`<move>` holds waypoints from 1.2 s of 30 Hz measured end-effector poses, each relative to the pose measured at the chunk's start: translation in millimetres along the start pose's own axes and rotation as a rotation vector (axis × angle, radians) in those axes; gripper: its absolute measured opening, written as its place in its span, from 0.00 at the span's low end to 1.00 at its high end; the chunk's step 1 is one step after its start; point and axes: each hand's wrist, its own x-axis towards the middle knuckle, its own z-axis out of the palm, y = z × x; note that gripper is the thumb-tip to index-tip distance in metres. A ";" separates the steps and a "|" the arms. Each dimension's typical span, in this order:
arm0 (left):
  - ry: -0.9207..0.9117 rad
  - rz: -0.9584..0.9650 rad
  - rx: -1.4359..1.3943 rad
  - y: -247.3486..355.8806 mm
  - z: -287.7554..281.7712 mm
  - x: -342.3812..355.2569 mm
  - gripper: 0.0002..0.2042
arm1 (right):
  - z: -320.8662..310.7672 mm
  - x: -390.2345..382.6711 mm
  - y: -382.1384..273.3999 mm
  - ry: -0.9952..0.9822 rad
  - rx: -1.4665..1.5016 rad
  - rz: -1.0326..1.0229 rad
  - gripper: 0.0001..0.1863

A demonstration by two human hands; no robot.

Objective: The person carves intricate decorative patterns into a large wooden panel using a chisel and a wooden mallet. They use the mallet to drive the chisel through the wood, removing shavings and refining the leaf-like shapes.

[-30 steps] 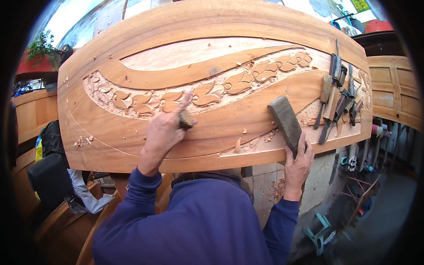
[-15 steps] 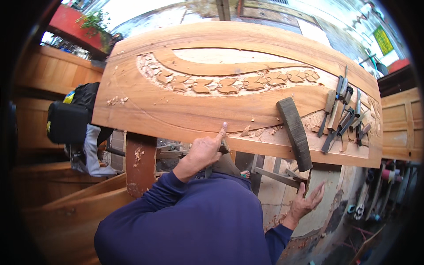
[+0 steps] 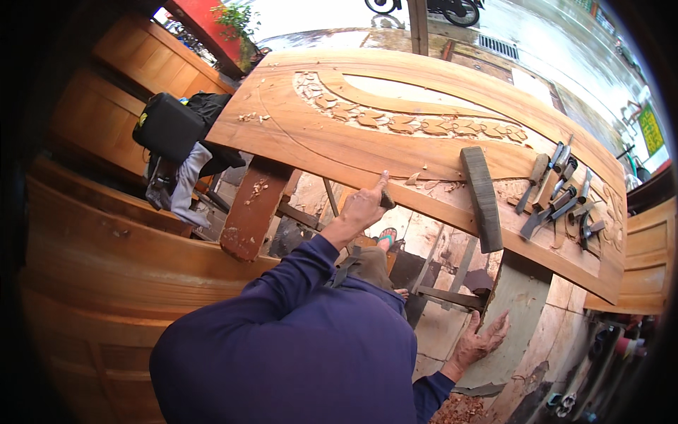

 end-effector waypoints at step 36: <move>-0.555 0.633 -1.144 190.6 -41.0 -61.6 0.36 | -24.6 3.9 -77.4 -0.259 0.593 -0.141 0.33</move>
